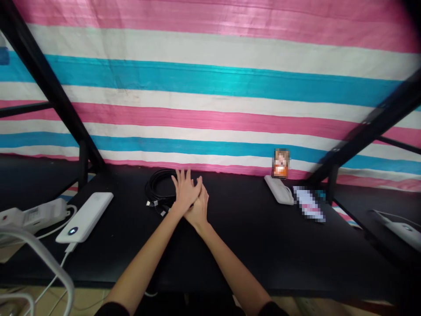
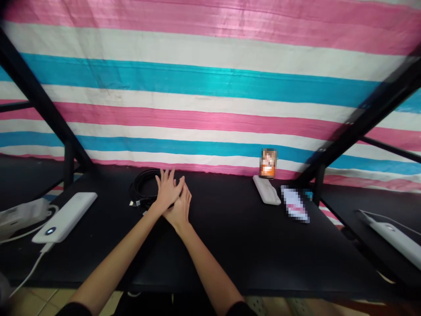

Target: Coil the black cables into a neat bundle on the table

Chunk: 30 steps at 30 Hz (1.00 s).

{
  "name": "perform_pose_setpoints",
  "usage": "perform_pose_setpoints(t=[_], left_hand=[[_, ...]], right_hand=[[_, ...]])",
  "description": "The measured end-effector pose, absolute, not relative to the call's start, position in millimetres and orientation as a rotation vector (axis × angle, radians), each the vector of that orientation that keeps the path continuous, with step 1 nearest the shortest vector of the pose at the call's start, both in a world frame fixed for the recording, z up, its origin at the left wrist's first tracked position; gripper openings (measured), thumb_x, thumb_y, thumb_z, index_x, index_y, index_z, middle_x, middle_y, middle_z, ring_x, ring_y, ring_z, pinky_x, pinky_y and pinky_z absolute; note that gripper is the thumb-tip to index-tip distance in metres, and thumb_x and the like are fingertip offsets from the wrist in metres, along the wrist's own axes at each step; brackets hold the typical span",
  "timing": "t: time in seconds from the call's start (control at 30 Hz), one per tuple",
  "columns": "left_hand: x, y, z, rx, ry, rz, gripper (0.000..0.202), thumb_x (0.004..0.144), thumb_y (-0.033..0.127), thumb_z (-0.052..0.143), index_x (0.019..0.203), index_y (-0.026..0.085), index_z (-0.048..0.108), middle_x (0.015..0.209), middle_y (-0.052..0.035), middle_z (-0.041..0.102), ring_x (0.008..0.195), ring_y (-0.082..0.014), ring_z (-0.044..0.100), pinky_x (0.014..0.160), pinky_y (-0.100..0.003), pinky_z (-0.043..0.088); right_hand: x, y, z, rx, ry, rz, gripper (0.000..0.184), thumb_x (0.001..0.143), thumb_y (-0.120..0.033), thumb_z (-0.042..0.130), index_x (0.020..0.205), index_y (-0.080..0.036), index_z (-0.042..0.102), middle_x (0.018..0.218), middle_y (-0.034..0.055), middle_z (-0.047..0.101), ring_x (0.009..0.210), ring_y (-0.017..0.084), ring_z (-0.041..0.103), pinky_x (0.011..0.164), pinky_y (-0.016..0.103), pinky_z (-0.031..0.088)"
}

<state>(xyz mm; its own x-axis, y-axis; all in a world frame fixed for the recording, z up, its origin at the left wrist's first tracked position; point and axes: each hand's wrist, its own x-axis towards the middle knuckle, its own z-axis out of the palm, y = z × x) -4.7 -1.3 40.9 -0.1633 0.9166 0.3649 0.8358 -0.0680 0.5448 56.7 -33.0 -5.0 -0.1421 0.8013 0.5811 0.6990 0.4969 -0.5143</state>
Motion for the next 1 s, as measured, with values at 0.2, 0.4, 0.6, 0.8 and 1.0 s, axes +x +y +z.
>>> perform_pose_setpoints(t=[0.2,0.4,0.6,0.8,1.0], left_hand=[[-40,-25,17,2.131,2.241,0.742,0.046,0.090,0.034,0.029,0.121,0.012,0.055,0.128,-0.0182,0.052,0.128,-0.0369,0.032,0.103,-0.057,0.020],[-79,-43,3,2.423,1.995,0.549,0.037,0.088,0.024,0.032,0.112,0.024,0.061,0.115,-0.0117,0.059,0.110,-0.0271,0.048,0.092,-0.043,0.036],[-104,-35,0,2.401,2.094,0.556,0.034,0.088,0.035,0.036,0.104,0.022,0.063,0.098,-0.0109,0.063,0.095,-0.0258,0.053,0.085,-0.040,0.037],[-90,-41,9,2.256,2.070,0.664,0.027,0.083,0.031,0.047,0.105,0.020,0.059,0.103,-0.0071,0.062,0.098,-0.0218,0.055,0.086,-0.036,0.036],[-106,-34,21,2.188,2.106,0.486,0.028,0.081,0.028,0.050,0.106,0.019,0.059,0.105,-0.0087,0.062,0.101,-0.0236,0.055,0.087,-0.037,0.035]], right_hand=[[57,-27,-16,-1.241,-2.011,0.190,0.067,0.066,-0.027,0.064,0.130,-0.016,0.048,0.139,0.0163,0.037,0.131,0.030,0.029,0.103,0.046,0.026],[54,-23,-26,-1.221,-2.120,0.286,0.060,0.071,-0.024,0.058,0.130,-0.020,0.048,0.136,0.0140,0.044,0.127,0.029,0.037,0.101,0.048,0.031],[52,-22,-31,-1.106,-2.106,0.315,0.062,0.074,-0.023,0.055,0.134,-0.023,0.041,0.141,0.0127,0.037,0.128,0.025,0.037,0.099,0.044,0.036],[52,-31,-34,-1.142,-2.000,0.405,0.057,0.077,-0.021,0.052,0.133,-0.022,0.043,0.133,0.0115,0.048,0.124,0.025,0.043,0.099,0.045,0.037],[55,-42,-27,-1.110,-1.943,0.516,0.049,0.079,-0.020,0.048,0.128,-0.022,0.048,0.130,0.0098,0.050,0.120,0.023,0.046,0.098,0.043,0.039]])
